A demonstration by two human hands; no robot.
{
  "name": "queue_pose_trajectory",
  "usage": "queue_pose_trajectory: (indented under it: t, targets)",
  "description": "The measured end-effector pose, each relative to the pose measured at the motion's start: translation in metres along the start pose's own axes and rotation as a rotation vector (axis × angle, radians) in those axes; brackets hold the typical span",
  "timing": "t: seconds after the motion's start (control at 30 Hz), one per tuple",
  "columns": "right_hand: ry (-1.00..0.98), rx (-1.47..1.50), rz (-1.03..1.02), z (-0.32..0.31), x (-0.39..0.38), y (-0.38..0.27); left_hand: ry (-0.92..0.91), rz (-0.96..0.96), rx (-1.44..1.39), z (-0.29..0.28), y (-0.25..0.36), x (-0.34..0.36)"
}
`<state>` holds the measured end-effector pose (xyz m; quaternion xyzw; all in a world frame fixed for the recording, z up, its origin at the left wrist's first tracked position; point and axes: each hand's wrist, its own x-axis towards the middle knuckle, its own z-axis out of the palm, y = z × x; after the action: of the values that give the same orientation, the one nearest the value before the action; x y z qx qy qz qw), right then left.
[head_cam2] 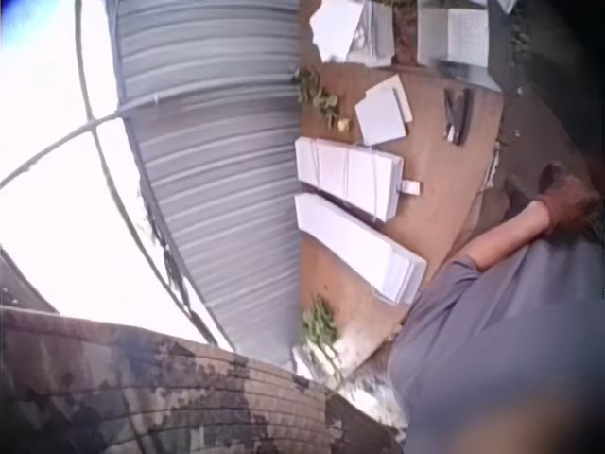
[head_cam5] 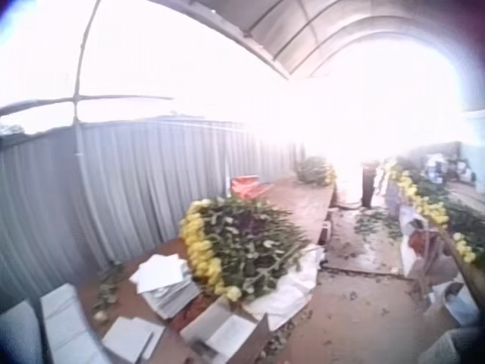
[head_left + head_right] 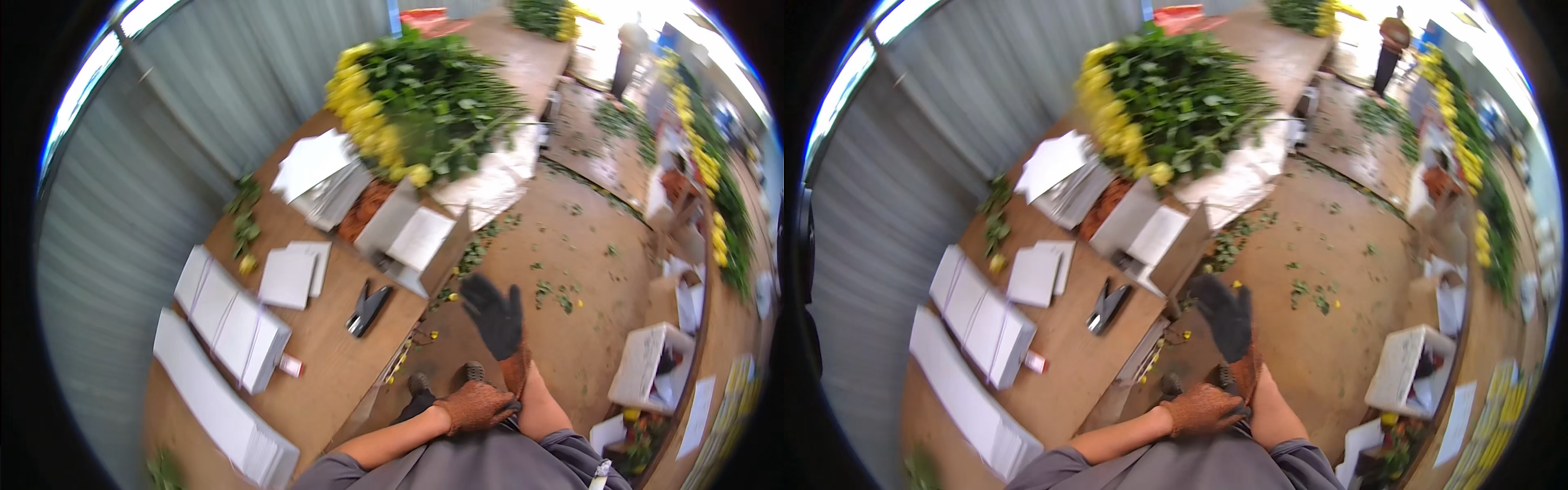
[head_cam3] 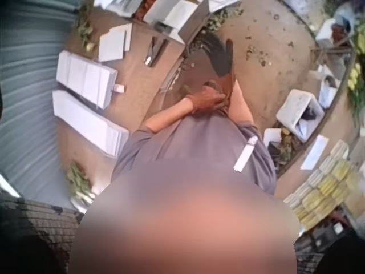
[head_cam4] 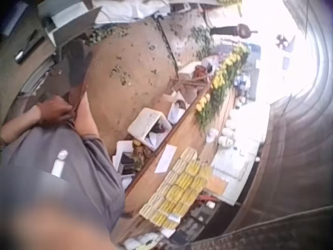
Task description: The person wraps yellow roses in white paper at a workbench. They select flowers, fold paper around the stems, and secure the bundle with a stapler.
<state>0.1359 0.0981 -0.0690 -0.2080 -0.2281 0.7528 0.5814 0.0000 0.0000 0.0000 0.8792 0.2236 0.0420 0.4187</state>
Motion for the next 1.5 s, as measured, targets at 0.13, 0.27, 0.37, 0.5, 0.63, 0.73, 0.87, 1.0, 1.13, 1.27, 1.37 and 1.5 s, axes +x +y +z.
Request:
queue_pose_trajectory:
  t: [0.13, 0.27, 0.37, 0.5, 0.63, 0.73, 0.87, 1.0, 1.13, 1.27, 1.37, 1.5]
  targets:
    - [0.019, -0.061, -0.086, 0.047, 0.043, 0.002, 0.112, -0.004, 0.008, -0.028, -0.019, -0.007]
    - [-0.115, -0.33, -0.015, 0.082, 0.042, 0.002, 0.238, -0.153, -0.181, -0.022, -0.019, -0.017]
    - [-0.138, -0.525, 0.039, 0.105, 0.063, 0.005, 0.583, -0.226, -0.361, -0.014, -0.034, -0.039]
    - [-0.208, -0.813, 0.162, 0.11, 0.079, 0.034, 0.834, -0.68, -0.309, -0.007, -0.033, -0.107]
    - [-0.502, -1.172, 0.062, 0.081, 0.075, 0.124, 1.297, -0.903, -0.1, 0.041, -0.081, -0.204]
    - [-0.579, -1.462, 0.039, 0.059, 0.063, 0.17, 1.36, -1.235, 0.041, 0.052, -0.094, -0.266]
    - [-0.458, -1.533, 0.023, 0.054, 0.051, 0.192, 1.47, -1.377, 0.168, 0.066, -0.111, -0.32]
    - [-0.39, -1.515, 0.047, 0.033, 0.073, 0.201, 1.482, -1.335, 0.22, 0.104, -0.145, -0.333]
    - [-0.369, -1.58, 0.123, 0.039, 0.082, 0.198, 1.363, -1.297, 0.398, 0.11, -0.156, -0.335]
    - [-0.533, -1.709, -0.061, 0.022, 0.096, 0.204, 1.381, -1.314, 0.365, 0.123, -0.156, -0.334]
    - [-0.598, -1.753, 0.019, 0.019, 0.115, 0.205, 1.43, -1.308, 0.405, 0.125, -0.158, -0.333]
    - [-0.613, -1.682, 0.312, -0.015, 0.144, 0.213, 1.42, -1.275, 0.385, 0.117, -0.156, -0.336]
